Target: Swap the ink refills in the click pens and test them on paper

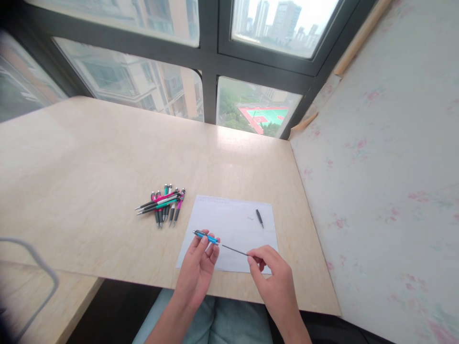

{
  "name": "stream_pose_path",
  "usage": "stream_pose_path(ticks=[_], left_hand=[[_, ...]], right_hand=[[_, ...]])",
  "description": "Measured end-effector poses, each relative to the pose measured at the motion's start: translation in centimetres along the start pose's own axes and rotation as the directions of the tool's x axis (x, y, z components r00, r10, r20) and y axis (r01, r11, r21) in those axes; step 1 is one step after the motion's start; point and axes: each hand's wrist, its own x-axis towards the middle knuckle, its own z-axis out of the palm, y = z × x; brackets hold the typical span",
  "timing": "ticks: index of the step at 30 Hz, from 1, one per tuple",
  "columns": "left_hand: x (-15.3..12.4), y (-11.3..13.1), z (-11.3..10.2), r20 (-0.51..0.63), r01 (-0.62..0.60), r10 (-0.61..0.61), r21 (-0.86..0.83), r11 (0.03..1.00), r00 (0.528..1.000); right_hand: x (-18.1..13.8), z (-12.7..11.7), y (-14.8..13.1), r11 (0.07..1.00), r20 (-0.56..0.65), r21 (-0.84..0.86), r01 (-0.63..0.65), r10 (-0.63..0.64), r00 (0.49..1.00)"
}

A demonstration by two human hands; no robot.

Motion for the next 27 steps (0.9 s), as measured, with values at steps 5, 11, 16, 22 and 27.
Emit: stream_pose_path(ticks=[5,11,16,22,27], left_hand=[[-0.3,0.1,0.3,0.009,-0.031,0.031,0.038,0.999,0.999],[-1.3,-0.5,0.8,0.049,0.0,-0.006,0.123,0.992,0.999],[-1.9,-1.0,1.1,0.086,0.023,-0.034,0.132,0.991,0.996],[-2.0,-1.1,1.0,0.085,0.035,-0.048,0.143,0.989,0.995],[-2.0,-1.1,1.2,0.078,0.054,-0.065,0.134,0.99,0.995]], right_hand=[[0.0,-0.2,-0.4,0.999,-0.042,-0.02,0.038,-0.039,0.998],[-0.4,0.4,-1.3,0.997,-0.017,-0.004,0.071,-0.072,0.997],[-0.3,1.4,-1.8,0.997,-0.046,-0.016,0.081,-0.082,0.996],[0.1,1.4,-2.0,0.997,-0.07,-0.034,0.075,-0.078,0.995],[0.2,1.6,-2.3,0.995,-0.004,-0.049,0.082,-0.083,0.997]])
